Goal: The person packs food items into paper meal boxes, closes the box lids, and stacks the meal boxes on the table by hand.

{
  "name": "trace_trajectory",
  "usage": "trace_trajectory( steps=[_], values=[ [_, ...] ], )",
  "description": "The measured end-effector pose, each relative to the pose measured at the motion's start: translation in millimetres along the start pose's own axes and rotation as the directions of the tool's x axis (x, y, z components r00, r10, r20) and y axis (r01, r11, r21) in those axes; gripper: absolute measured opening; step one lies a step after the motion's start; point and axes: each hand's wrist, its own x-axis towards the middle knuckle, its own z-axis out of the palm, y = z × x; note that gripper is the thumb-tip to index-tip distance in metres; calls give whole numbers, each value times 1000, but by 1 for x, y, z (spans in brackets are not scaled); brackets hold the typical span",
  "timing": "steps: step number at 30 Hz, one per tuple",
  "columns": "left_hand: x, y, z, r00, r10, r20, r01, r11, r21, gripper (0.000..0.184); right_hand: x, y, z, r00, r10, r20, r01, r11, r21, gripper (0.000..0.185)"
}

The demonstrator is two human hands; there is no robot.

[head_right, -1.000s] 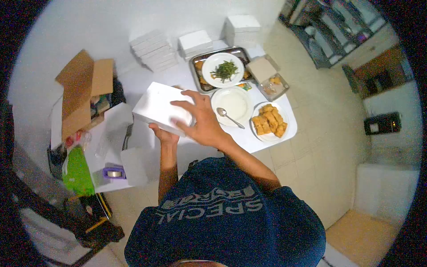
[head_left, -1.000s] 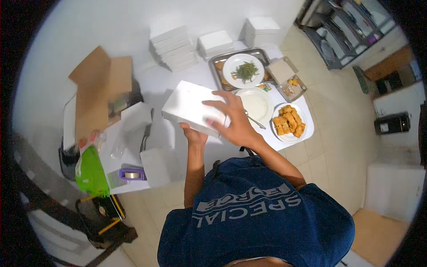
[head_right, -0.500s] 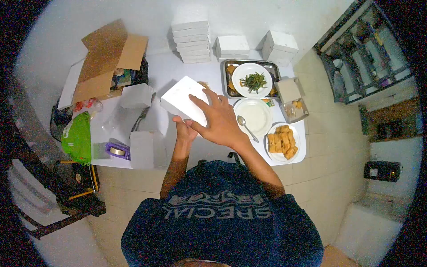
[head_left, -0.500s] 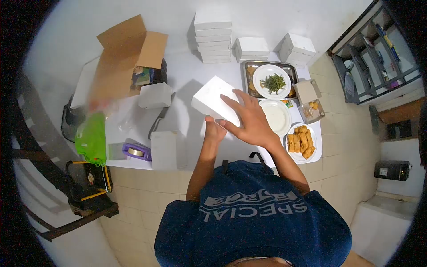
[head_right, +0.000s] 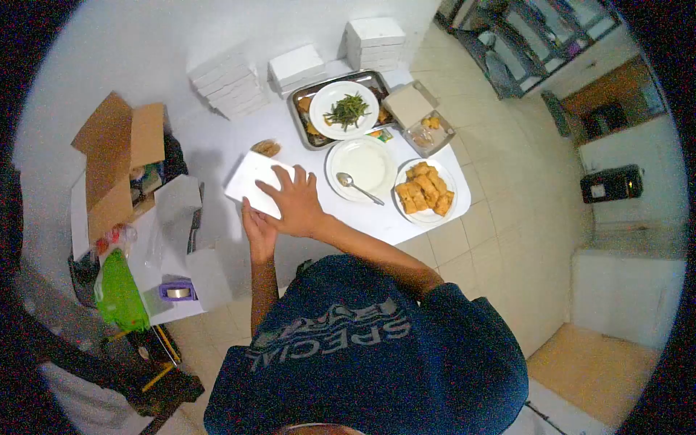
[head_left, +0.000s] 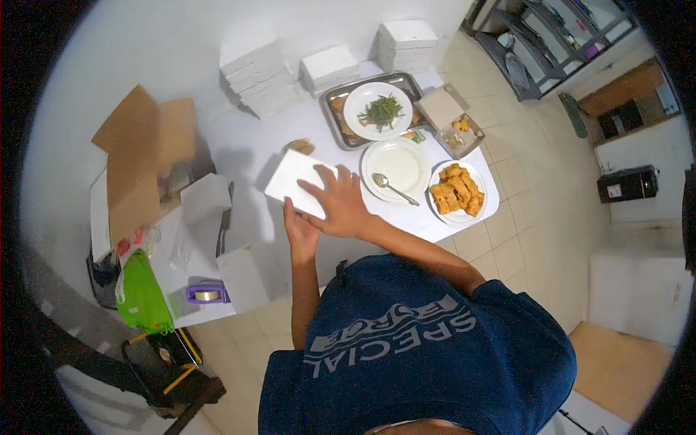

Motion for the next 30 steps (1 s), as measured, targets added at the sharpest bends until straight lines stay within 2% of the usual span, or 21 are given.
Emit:
trace_trajectory(
  steps=[2,3,4,5,6,7,9,11,12,13,14,15,16,17,19,21,24,25,27,29,30],
  values=[
    [19,-24,-70,998,33,-56,-26,992,121,49,-13,22,46,999,-8,52,12,996,-86,69],
    [19,-38,-96,989,86,-122,-55,970,235,47,-22,36,70,989,-15,145,14,1000,5,72],
    [6,-38,-89,966,67,-250,10,955,297,48,-33,47,90,964,-15,266,13,1000,9,74],
    [-8,-37,-83,925,59,-376,82,933,349,49,-40,55,99,923,-18,384,13,1000,16,76],
    [-12,-45,-102,924,50,-379,92,933,348,49,-42,60,93,906,6,423,-29,998,49,79],
    [-9,-58,-134,901,137,-411,24,932,363,57,-42,69,81,903,13,428,-37,998,48,79],
    [-11,-67,-153,866,210,-454,-32,929,368,66,-39,108,42,983,39,180,-50,997,60,78],
    [-24,-61,-146,854,202,-479,-47,948,316,84,-47,204,25,962,268,-46,-269,962,-35,70],
    [-29,-60,-154,817,186,-546,23,936,352,95,-54,265,16,879,267,-396,-287,958,8,55],
    [-35,-60,-150,805,190,-561,24,936,352,95,-52,327,-8,818,321,-477,-406,910,-85,65],
    [-41,-60,-140,716,289,-636,46,889,456,94,-49,363,-50,719,520,-461,-581,814,12,63],
    [-45,-61,-134,612,393,-687,80,833,548,94,-54,410,-72,695,540,-476,-657,745,-115,56],
    [-50,-65,-173,604,442,-663,37,816,577,97,-76,482,-68,697,524,-489,-646,755,-112,72],
    [-55,-73,-153,568,463,-681,25,817,576,97,-78,518,-76,620,724,-302,-759,652,5,82],
    [-65,-78,-97,378,582,-720,125,739,662,90,-78,560,-83,683,730,-12,-730,683,-38,77],
    [-71,-94,-108,363,647,-670,89,692,716,87,-80,607,-59,725,673,145,-685,727,54,67],
    [-61,-126,-52,450,797,-402,103,401,910,77,-88,619,-46,764,630,140,-643,761,84,53],
    [-55,-132,-34,440,802,-405,115,396,911,77,-82,612,-59,757,633,162,-647,761,50,49],
    [-44,-142,0,553,784,-283,133,252,958,75,-81,601,-63,744,642,183,-654,756,6,48],
    [-27,-155,23,605,758,-243,117,218,969,73,-96,607,-71,764,628,148,-641,711,289,42],
    [-19,-162,31,659,736,-153,49,161,986,73,-99,610,-72,720,656,226,-683,611,400,43]
  ],
)
